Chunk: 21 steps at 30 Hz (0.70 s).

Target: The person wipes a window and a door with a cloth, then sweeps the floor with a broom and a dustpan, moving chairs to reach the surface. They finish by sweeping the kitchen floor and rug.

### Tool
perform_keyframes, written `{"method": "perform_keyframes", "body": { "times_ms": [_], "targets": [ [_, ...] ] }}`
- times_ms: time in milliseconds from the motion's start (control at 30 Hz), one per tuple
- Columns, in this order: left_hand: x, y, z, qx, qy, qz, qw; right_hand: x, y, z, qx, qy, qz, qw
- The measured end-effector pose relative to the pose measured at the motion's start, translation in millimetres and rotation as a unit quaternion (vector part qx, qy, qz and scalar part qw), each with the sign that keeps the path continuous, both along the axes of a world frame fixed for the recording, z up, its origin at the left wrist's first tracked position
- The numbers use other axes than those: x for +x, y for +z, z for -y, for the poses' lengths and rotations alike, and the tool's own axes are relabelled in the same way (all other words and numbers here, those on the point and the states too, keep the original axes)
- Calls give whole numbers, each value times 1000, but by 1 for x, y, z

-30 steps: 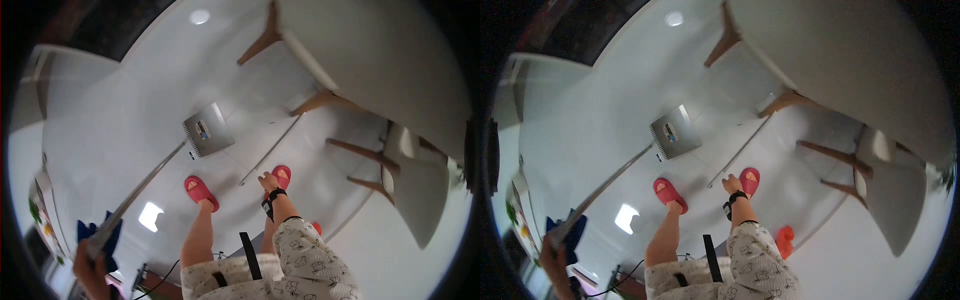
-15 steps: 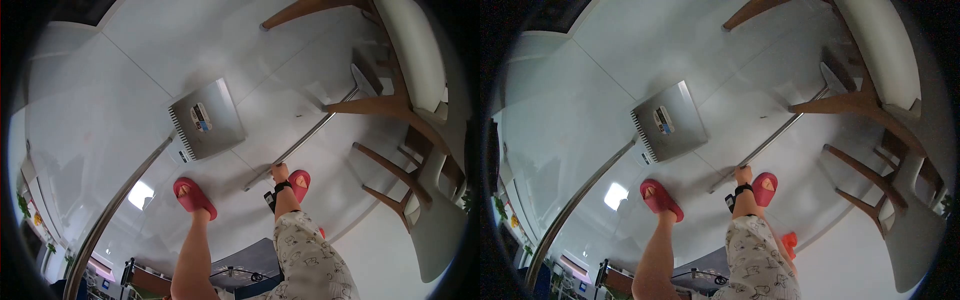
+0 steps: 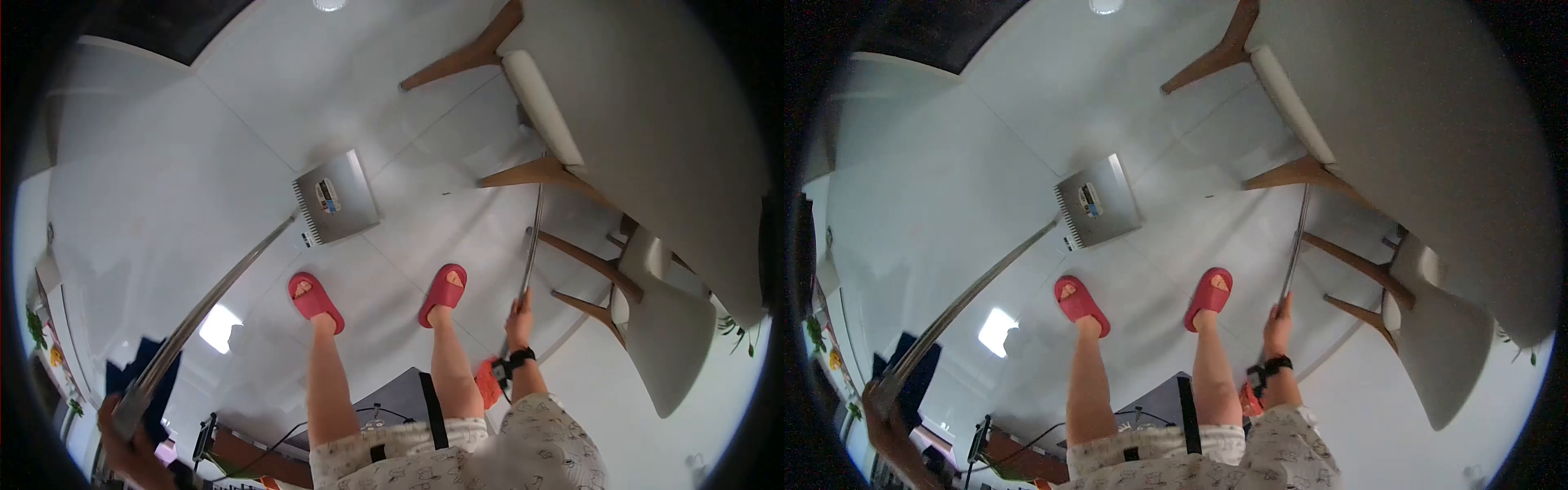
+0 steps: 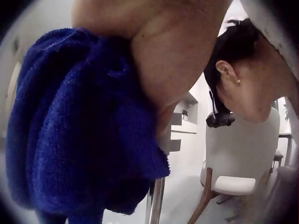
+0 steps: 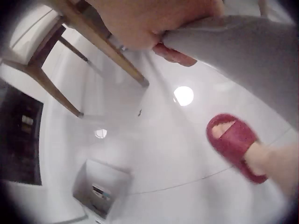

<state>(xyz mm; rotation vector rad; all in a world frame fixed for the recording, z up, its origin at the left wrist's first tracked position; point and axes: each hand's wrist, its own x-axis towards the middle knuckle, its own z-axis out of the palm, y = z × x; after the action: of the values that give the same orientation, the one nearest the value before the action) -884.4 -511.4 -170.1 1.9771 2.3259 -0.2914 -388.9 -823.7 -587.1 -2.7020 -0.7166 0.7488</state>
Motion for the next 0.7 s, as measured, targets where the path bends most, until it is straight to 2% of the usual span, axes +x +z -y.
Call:
{"method": "perform_keyframes", "body": {
  "times_ms": [33, 100, 133, 167, 233, 300, 333, 367, 400, 433, 533, 633, 667, 700],
  "targets": [
    [24, -5, -7, -17, -2, -4, 1000, 9, 40, 2, -1, 61, 29, 998],
    [63, 1, -14, -8, -68, -77, 995, 26, 97, 20, -86, 91, 23, 992],
    [67, 3, -16, 7, -103, -54, 993, 29, 126, 20, -152, 62, -23, 986],
    [68, 4, -16, 22, -138, -31, 990, 29, 144, 24, -148, 62, -21, 987],
    [69, 6, -17, 34, -165, -8, 986, 24, 168, 46, -208, 75, -58, 974],
    [70, 11, -17, 32, -169, 11, 985, 6, 188, 57, -204, 72, -96, 972],
    [71, 15, -18, -6, -152, 13, 988, -5, 196, 66, -204, 66, -133, 968],
    [70, 21, -20, -44, -135, 15, 990, -22, 205, 77, -154, 50, -162, 974],
    [65, 27, -21, -27, -153, 32, 987, -39, 222, 67, -147, 22, -204, 968],
    [59, 35, -20, -11, -170, 48, 984, -58, 253, 45, -140, -5, -246, 959],
    [49, 68, -11, -36, -195, 63, 978, -93, 342, 28, -117, -44, -305, 944],
    [49, 67, -14, -5, -218, 72, 973, -95, 365, 45, -109, -58, -287, 950],
    [50, 59, -16, -9, -216, 69, 974, -98, 371, 45, -116, 9, -249, 962],
    [52, 50, -18, -17, -231, 73, 970, -102, 377, 45, -119, 10, -252, 960]
  ]
}}
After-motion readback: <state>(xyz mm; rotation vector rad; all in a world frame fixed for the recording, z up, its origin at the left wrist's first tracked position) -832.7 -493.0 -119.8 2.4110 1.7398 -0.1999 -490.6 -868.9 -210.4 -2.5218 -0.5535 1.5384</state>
